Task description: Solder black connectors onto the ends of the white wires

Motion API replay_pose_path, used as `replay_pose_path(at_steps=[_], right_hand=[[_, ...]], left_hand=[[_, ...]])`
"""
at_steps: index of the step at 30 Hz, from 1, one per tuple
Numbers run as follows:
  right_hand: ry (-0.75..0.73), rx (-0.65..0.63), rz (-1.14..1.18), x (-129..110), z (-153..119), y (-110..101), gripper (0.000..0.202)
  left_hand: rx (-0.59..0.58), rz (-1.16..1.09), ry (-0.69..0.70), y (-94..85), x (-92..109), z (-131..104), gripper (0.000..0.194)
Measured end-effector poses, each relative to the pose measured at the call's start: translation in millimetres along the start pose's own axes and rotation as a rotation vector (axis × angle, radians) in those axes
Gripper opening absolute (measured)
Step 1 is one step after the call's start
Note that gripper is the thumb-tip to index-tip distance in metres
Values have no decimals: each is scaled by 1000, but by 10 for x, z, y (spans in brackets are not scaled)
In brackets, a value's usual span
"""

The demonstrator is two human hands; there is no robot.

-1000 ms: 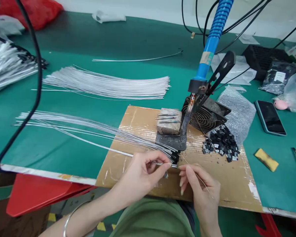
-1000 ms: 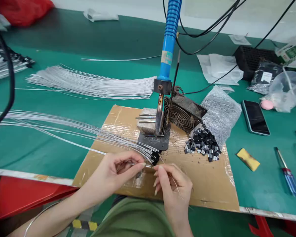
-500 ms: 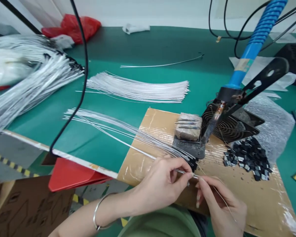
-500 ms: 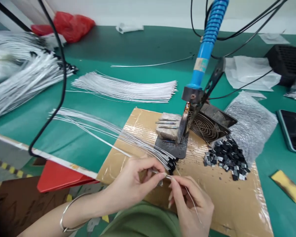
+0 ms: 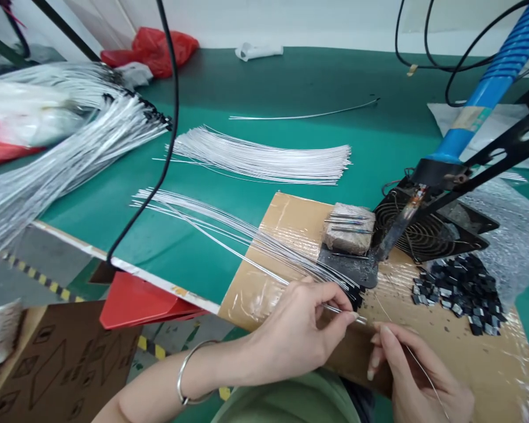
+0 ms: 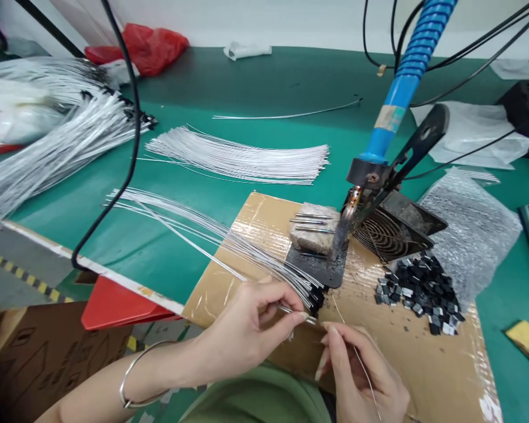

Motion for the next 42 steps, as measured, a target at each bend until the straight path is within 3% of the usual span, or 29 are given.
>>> replay_pose_path(at_steps=[2,6,11,21,32,42], right_hand=[[22,-31,47,15,26,7,16],[32,-236,141,55,61,85,12],[161,-398,230,121,36,171,15],[237,-449,318,155,10,211,15],[346,-450,385,131,-6,242,11],[409,-559,394,142,51,201,12]], left_hand=[[14,-77,-15,12,-38,-13,15],[16,-169,-43,38,-78,-4,17],[39,-231,-57,31,-34,38,18],[38,-297,-90,56,-53,42,20],[67,-137,-27,61,-64,-1,21],[10,-128,-30,60,-98,-8,24]])
Point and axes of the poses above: each hand's wrist, its own z-axis towards the middle knuckle, its own y-axis out of the palm, x = y × z, the point moved 4 cm from there along z, towards the middle knuckle, and after that the axes turned 14 degrees about y, right-handed, at the moved point
